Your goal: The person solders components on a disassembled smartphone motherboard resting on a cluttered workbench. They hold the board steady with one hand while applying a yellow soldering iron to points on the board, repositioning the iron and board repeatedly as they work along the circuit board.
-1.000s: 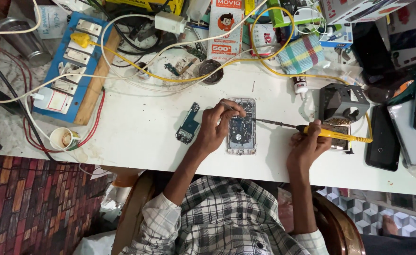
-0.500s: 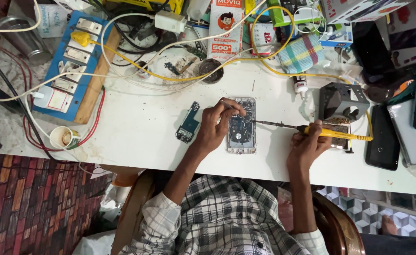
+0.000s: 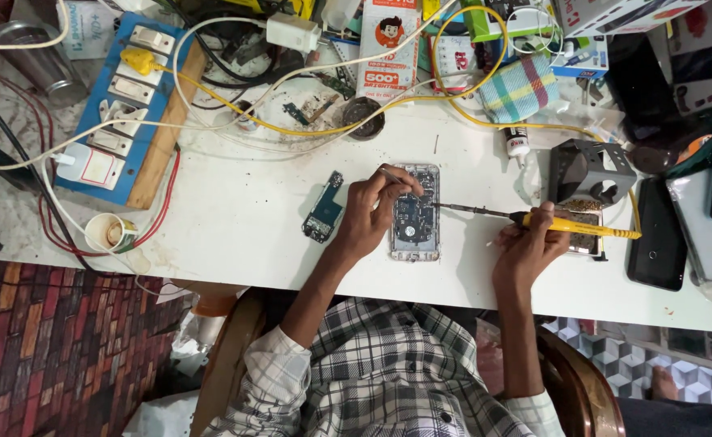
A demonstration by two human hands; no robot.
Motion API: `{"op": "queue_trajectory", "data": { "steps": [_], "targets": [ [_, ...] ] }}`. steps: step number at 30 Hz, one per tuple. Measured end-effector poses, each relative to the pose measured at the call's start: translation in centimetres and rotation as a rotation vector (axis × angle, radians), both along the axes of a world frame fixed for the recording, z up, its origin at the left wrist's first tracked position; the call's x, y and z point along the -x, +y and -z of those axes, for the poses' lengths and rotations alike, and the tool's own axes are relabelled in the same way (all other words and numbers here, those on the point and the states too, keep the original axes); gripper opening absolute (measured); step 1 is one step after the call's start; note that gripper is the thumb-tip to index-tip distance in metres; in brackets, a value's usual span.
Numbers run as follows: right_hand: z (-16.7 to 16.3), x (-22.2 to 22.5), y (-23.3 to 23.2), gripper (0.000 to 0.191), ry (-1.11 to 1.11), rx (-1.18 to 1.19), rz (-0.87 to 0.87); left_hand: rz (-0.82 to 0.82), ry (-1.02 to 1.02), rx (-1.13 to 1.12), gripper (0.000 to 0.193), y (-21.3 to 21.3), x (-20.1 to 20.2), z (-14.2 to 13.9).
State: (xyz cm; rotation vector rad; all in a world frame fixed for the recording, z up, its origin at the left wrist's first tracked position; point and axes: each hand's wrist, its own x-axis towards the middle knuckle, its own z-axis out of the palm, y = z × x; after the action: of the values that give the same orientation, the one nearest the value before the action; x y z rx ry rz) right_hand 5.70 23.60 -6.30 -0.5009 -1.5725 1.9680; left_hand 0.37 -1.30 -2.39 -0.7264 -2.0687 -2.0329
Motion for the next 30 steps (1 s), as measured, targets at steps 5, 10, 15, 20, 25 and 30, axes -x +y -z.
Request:
{"op": "queue_trajectory", "data": {
  "steps": [5,10,15,20,25,30],
  "targets": [
    [-0.03,0.05,0.01,0.038,0.02,-0.003,-0.006,0.008,-0.01,0.004,0.013,-0.07,0.02,0.02],
    [-0.16,-0.09,-0.04,0.039,0.022,-0.009,-0.02,0.001,-0.006,-0.001,0.013,-0.05,-0.09,0.16],
    [-0.16,-0.13,-0.04,0.04,0.021,-0.022,-0.021,0.012,-0.026,-0.023,0.013,-0.06,-0.07,0.16],
    [0.27,0.01,0.18,0.04,0.004,0.038,0.015,0.01,-0.024,-0.02,0.014,-0.15,-0.08,-0.03],
    [0.48,0.09,0.28,0.04,-0.032,0.044,0.042,0.007,-0.073,0.0,0.015,-0.13,-0.12,-0.2],
    [0.27,-0.09,0.12,0.04,0.01,0.001,0.002,0.009,-0.018,-0.014,0.017,-0.23,-0.16,-0.2]
  ]
}}
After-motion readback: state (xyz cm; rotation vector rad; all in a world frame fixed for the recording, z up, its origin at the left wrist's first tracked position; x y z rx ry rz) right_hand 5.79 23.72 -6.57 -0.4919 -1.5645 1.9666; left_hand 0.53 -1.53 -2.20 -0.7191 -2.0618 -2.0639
